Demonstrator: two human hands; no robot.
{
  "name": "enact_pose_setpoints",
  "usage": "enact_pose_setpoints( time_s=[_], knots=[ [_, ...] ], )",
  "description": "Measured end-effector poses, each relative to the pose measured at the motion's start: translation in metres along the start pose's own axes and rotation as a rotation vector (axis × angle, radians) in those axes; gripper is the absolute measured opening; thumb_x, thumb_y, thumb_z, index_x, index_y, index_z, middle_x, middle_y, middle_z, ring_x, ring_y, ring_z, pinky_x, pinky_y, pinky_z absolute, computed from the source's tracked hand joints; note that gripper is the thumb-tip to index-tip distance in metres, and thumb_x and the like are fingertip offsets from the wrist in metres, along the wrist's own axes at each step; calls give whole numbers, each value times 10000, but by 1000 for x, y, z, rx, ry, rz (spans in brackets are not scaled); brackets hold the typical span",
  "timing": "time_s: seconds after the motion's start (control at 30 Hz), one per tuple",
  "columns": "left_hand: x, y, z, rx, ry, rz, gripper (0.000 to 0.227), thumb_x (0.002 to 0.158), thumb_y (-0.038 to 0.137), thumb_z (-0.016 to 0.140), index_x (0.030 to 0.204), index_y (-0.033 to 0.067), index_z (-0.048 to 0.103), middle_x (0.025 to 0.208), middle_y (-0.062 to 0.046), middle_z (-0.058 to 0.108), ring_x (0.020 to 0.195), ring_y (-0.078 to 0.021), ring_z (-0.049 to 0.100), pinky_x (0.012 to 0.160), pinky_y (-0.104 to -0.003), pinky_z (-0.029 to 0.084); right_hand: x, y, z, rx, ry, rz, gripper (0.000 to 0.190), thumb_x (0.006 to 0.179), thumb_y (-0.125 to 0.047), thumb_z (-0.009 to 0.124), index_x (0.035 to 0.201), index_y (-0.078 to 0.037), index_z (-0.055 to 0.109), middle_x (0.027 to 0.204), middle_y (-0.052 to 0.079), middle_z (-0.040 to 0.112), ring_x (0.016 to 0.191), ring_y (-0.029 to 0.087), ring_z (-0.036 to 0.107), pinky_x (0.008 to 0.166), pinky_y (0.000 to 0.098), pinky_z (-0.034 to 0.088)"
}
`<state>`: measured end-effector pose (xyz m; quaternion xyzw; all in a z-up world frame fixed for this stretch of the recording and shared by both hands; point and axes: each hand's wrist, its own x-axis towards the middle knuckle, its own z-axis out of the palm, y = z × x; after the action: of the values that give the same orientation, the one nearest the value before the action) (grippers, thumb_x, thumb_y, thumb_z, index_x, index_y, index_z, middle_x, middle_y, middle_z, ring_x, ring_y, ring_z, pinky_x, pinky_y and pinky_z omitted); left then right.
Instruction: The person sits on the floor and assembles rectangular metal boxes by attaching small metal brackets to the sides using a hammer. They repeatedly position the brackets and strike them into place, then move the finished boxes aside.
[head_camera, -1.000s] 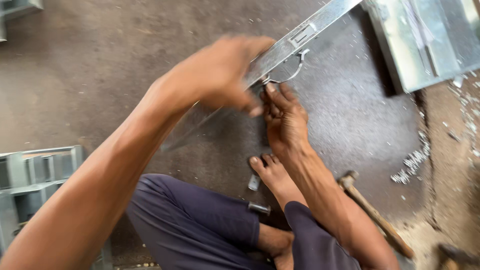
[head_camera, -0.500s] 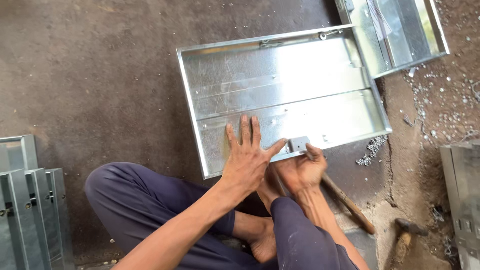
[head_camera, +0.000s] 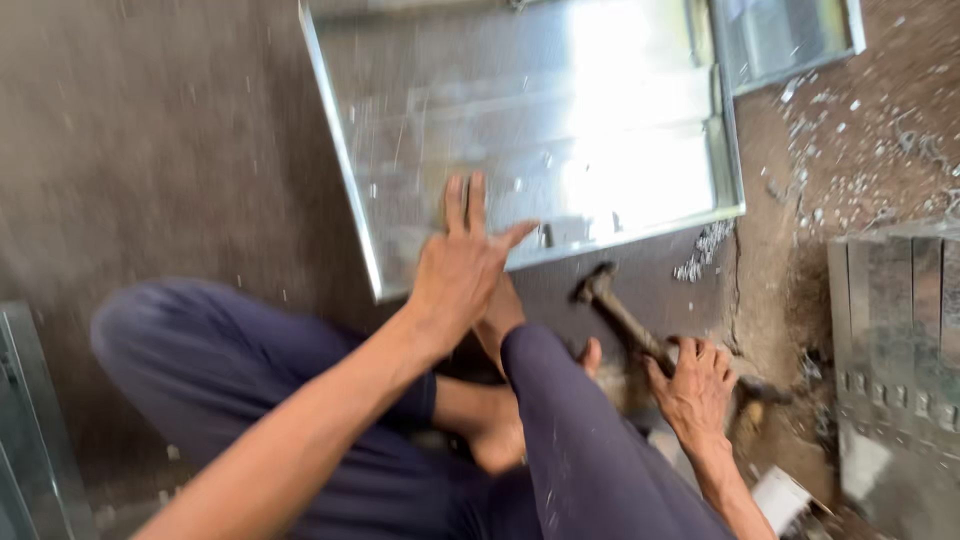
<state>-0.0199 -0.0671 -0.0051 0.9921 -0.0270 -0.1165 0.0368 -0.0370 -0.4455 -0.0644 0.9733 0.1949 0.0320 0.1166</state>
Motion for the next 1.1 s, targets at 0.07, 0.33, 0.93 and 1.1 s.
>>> enact_pose_setpoints(
  time_s=[0.07, 0.33, 0.93, 1.1],
  knots=[
    [6, 4, 9, 19, 98, -17, 857, 867, 56, 629, 1546, 496, 347, 1619, -294, 199, 1456, -536, 252, 695, -347, 644, -32, 21, 1, 233, -84, 57, 415, 879, -382, 742, 1151, -80, 659, 1022, 121, 681, 907, 294, 651, 735, 406, 520],
    [14, -6, 12, -77, 59, 15, 841, 884, 54, 610, 1569, 466, 346, 1606, -339, 141, 1456, -583, 165, 765, -405, 639, -5, -17, -90, 940, 51, -20, 407, 983, -260, 640, 1243, 50, 601, 931, 83, 645, 809, 119, 621, 668, 275, 513],
    [5, 9, 4, -47, -8, -30, 918, 843, -60, 625, 1561, 454, 376, 1603, -346, 151, 1462, -570, 197, 746, -406, 644, 90, -72, -57, 1137, -400, 65, 479, 1074, -424, 498, 779, -53, 566, 587, 22, 515, 527, 107, 460, 480, 314, 371],
    [19, -1, 11, -132, 27, -26, 837, 837, -4, 638, 1508, 455, 437, 1604, -356, 161, 1453, -586, 189, 852, -424, 612, 89, -37, -12, 1807, -178, -11, 385, 1098, -331, 620, 787, -120, 537, 663, -13, 524, 568, 71, 422, 546, 280, 375]
  ],
)
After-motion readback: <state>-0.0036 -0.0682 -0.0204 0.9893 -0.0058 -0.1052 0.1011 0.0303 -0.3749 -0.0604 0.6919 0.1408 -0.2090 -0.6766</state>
